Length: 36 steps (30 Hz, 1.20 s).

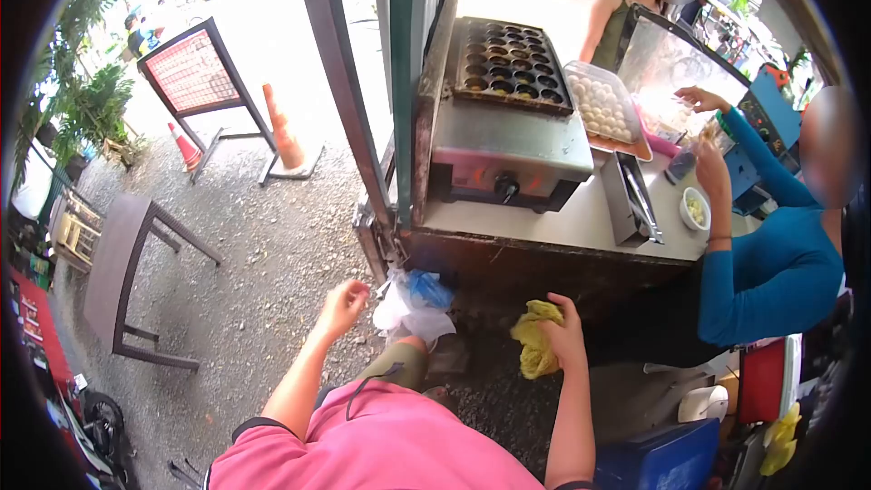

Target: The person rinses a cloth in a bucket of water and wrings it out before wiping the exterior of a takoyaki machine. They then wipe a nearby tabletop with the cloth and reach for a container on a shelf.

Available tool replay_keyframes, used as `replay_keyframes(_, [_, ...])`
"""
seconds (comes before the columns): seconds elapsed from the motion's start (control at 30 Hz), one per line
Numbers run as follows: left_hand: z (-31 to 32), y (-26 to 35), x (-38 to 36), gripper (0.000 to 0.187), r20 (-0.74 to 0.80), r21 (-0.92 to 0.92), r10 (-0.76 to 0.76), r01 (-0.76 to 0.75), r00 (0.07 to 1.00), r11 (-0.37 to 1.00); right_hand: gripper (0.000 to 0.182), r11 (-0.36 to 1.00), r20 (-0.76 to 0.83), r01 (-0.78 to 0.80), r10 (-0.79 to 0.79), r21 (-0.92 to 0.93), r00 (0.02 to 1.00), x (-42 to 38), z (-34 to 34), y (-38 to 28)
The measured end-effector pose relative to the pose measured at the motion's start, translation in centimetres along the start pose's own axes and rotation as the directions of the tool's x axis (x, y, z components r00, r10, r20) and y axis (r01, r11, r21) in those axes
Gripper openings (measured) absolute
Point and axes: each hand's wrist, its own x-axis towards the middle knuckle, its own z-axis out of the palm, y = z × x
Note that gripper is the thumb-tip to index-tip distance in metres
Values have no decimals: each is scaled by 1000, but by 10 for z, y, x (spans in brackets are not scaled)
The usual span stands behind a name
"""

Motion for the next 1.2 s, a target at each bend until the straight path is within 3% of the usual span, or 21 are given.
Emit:
replay_keyframes(0.03, [-9,9,13,13,-99,-49,16,-21,995,999,50,973,-42,-106,117,204,992,-9,-6,-6])
replay_keyframes(0.1, [-34,43,41,14,-244,-300,-19,-57,969,952,60,828,76,-148,127,540,989,-17,-24,-11])
replay_keyframes(0.13, [-46,62,57,15,-318,-331,9,-120,948,936,66,711,130,-170,110,683,985,-19,-30,-17])
replay_keyframes(0.23, [-82,132,97,22,-523,-353,163,-387,837,852,70,445,171,-124,-67,887,983,-31,-24,-61])
replay_keyframes(0.37, [-107,216,137,43,-603,-290,370,-626,707,724,77,769,33,80,-131,634,991,-18,-4,-119])
replay_keyframes(0.47, [-104,255,156,51,-509,-291,540,-724,670,625,66,838,7,192,-227,511,974,-8,20,-191])
replay_keyframes(0.5, [-103,260,157,52,-484,-269,554,-718,677,642,62,863,7,222,-252,454,968,-3,29,-211])
replay_keyframes(0.53, [-103,253,158,51,-412,-434,458,-612,788,661,52,881,-13,277,-295,383,956,2,40,-228])
replay_keyframes(0.63, [-95,245,161,50,-405,-550,429,-590,807,591,48,894,-56,377,-375,240,925,32,79,-263])
replay_keyframes(0.7, [-96,247,160,51,-409,-553,427,-591,806,587,41,852,-75,402,-401,336,913,54,114,-284])
replay_keyframes(0.73, [-97,247,160,52,-401,-555,413,-576,817,600,39,871,-53,467,-464,150,884,67,128,-287])
replay_keyframes(0.8, [-97,247,158,52,-396,-560,396,-560,828,611,37,796,26,562,-572,-225,820,100,154,-275])
replay_keyframes(0.83, [-97,247,156,52,-398,-564,390,-557,831,610,34,685,61,669,-684,-290,727,115,167,-257])
replay_keyframes(0.97, [-92,252,157,52,-452,-550,367,-578,813,602,28,395,111,606,-770,-690,628,122,175,-257])
replay_keyframes(1.0, [-91,250,154,52,-445,-554,361,-568,820,608,26,302,133,571,-792,-763,596,120,176,-256])
replay_keyframes(1.1, [-93,251,158,51,-447,-552,371,-577,814,601,22,204,146,498,-803,-843,577,113,178,-259])
replay_keyframes(1.2, [-93,249,158,51,-447,-559,376,-581,812,591,17,185,86,367,-787,-912,610,106,144,-260])
